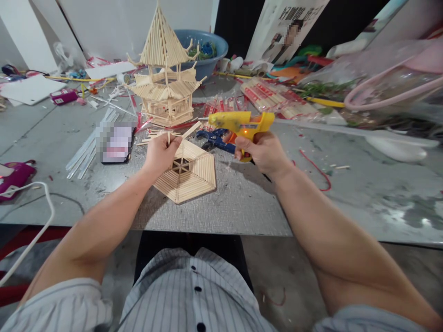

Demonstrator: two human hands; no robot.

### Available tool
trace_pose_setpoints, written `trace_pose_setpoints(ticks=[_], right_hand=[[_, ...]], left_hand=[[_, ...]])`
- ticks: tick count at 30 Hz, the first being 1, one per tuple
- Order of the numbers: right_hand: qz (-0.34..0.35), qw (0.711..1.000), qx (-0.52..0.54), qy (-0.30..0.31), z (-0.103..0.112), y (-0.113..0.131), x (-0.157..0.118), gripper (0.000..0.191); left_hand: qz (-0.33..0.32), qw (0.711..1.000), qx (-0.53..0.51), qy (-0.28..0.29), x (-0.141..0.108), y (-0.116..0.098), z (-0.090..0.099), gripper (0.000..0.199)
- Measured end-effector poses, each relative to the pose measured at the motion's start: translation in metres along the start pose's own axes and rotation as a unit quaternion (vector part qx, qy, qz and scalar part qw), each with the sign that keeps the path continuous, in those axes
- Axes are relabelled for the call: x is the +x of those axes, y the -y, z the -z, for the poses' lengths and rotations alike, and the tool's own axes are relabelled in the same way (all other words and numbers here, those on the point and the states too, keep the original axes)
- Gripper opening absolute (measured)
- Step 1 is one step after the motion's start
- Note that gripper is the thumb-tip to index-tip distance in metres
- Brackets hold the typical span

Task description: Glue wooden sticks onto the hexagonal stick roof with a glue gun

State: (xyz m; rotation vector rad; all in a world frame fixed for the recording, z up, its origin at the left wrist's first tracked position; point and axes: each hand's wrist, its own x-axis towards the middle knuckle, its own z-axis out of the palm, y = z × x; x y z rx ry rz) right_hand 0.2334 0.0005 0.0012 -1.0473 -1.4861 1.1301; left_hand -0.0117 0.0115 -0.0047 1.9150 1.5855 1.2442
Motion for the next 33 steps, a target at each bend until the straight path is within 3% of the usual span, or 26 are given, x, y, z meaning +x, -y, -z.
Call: trace_pose_setpoints(ticks=[12, 21, 33], right_hand=[[0.029, 0.994, -0.104, 0.017, -0.008, -0.011, -0.002, 0.036], [0.1, 0.991, -0.091, 0.018, -0.012, -0.016, 0.001, 0.034], [0.094, 0.991, -0.095, 0.023, -0.013, -0.015, 0.0, 0.034]], left_hand=[[-0.009, 1.0, 0.018, 0.009, 0.0, -0.001, 0.0, 0.029], [-0.018, 0.999, 0.035, 0.004, -0.001, -0.001, -0.001, 0.028], [-0.033, 0.998, 0.057, 0.014, -0.001, -0.002, 0.0, 0.028]])
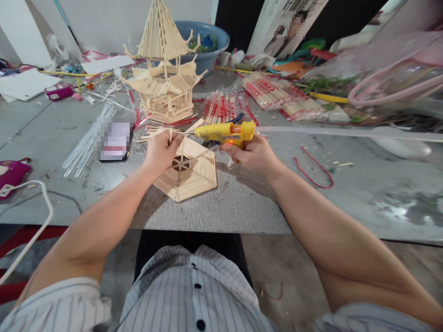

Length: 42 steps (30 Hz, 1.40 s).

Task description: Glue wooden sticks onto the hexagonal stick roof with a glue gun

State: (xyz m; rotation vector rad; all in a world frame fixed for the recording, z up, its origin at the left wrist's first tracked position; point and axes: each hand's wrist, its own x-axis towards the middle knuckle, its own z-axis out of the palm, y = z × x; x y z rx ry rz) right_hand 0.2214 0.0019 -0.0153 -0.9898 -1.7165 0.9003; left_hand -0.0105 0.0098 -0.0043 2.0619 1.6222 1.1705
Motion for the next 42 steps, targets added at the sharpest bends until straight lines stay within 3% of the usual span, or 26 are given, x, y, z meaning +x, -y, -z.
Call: trace_pose_setpoints(ticks=[12, 34, 42], right_hand=[[0.0, 1.0, -0.004, -0.006, -0.0002, 0.0018, 0.0001, 0.04], [-0.023, 0.999, -0.018, -0.031, 0.0023, 0.0007, 0.0002, 0.025], [-0.007, 0.999, -0.043, -0.024, 0.004, -0.0078, -0.0003, 0.03]], left_hand=[[-0.002, 1.0, -0.001, -0.001, 0.0003, 0.0003, -0.001, 0.027], [-0.005, 1.0, 0.002, 0.003, -0.0004, 0.0008, -0.0007, 0.028], [-0.002, 1.0, 0.008, 0.006, 0.0, 0.0, 0.0, 0.03]])
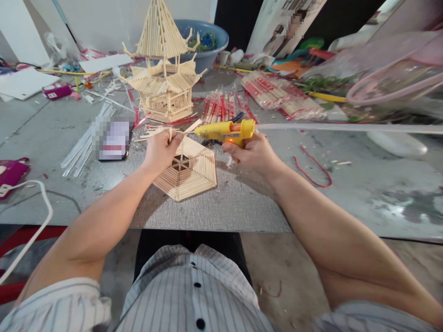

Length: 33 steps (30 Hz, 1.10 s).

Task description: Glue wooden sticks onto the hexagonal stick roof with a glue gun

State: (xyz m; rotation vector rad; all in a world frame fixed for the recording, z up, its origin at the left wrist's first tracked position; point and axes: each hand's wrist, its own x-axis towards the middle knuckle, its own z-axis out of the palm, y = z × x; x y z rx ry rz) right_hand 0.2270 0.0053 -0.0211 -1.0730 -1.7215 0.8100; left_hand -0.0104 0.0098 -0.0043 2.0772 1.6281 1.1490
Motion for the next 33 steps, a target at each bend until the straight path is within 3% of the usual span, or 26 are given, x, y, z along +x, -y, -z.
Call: trace_pose_setpoints(ticks=[17, 33], right_hand=[[0.013, 1.0, 0.016, 0.02, -0.002, 0.005, 0.0, 0.036], [-0.02, 0.999, 0.029, -0.015, -0.002, 0.009, 0.0, 0.032]], left_hand=[[-0.004, 1.0, -0.002, -0.004, 0.0, -0.001, 0.0, 0.03], [0.004, 1.0, -0.005, -0.004, 0.0, -0.001, 0.001, 0.028]])
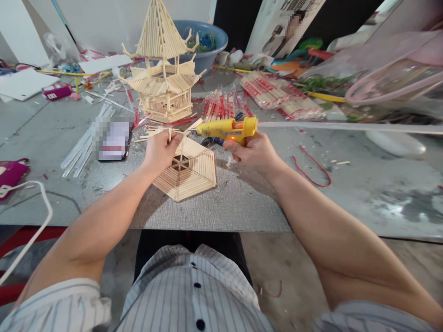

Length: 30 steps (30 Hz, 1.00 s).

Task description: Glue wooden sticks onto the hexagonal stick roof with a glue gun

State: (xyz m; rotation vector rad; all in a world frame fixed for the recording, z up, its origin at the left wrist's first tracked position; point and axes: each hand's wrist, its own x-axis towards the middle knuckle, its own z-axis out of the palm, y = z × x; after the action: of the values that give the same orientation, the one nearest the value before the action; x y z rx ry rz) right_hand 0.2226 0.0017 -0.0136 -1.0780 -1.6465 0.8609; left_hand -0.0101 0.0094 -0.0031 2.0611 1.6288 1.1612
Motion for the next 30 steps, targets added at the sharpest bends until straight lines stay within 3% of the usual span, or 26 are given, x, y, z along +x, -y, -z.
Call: trace_pose_setpoints(ticks=[30], right_hand=[[0.024, 1.0, -0.014, 0.003, 0.0046, -0.0086, 0.0042, 0.035]], left_hand=[[0.01, 1.0, -0.01, 0.004, -0.0004, -0.0019, 0.0018, 0.026]])
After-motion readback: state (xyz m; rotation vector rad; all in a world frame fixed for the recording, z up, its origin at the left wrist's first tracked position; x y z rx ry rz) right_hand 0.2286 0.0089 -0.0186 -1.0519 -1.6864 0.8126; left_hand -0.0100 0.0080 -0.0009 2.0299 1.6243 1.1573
